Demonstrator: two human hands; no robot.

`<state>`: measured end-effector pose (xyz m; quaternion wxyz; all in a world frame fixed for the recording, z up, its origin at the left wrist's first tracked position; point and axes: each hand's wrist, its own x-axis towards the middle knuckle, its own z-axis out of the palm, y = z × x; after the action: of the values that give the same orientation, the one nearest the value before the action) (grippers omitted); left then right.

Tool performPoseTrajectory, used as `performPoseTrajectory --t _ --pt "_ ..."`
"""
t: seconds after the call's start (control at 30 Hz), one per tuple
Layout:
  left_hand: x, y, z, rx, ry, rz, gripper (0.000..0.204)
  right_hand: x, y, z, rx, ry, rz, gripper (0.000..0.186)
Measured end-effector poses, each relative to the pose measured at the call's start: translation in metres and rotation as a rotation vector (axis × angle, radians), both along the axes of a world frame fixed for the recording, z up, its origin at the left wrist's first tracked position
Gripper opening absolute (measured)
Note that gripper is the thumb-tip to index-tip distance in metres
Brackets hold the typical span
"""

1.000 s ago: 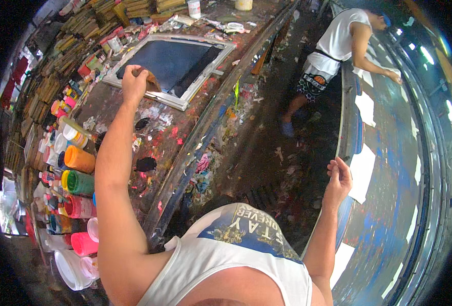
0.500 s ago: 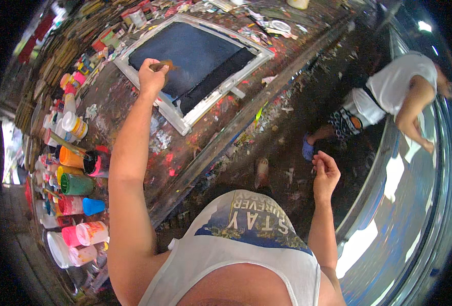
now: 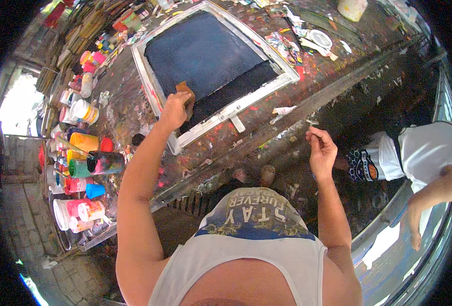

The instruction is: The person cleans a rectangular screen printing frame with a cloth, then applies black ink to the mesh using a squeegee and a brush. They repeatedly wipe the mesh and the workbench surface with a cloth and a sponge, handling ink containers and tools throughout.

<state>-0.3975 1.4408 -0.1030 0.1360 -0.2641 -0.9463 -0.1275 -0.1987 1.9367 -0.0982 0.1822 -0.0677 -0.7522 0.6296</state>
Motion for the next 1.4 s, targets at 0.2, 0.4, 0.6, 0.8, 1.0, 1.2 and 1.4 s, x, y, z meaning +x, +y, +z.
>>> performPoseTrajectory --t 0.2,0.4,0.6,0.8,1.0,1.2,1.4 --pt "-0.004 -0.01 0.006 0.15 -0.196 0.083 0.042 -0.061 -0.035 0.005 0.107 0.101 0.001 0.022" --pt "0.011 -0.003 0.002 0.195 -0.103 -0.028 0.03 -0.099 -0.047 0.029 0.391 0.133 0.032 0.029" --pt "0.004 0.026 -0.01 0.196 -0.089 -0.002 0.03 -0.144 -0.033 0.018 0.529 0.195 -0.053 0.029" --pt "-0.032 0.084 -0.017 0.222 -0.052 0.006 0.029 -0.201 -0.007 0.011 0.528 0.266 -0.039 0.029" --pt "-0.089 0.158 -0.019 0.259 -0.152 -0.044 0.031 -0.227 0.034 0.016 0.545 0.309 -0.051 0.032" --pt "-0.134 0.226 -0.023 0.314 -0.212 -0.023 0.025 -0.234 0.089 0.016 0.546 0.34 -0.108 0.033" --pt "-0.154 0.27 -0.016 0.273 -0.2 -0.067 0.032 -0.245 0.119 0.016 0.472 0.352 -0.123 0.035"
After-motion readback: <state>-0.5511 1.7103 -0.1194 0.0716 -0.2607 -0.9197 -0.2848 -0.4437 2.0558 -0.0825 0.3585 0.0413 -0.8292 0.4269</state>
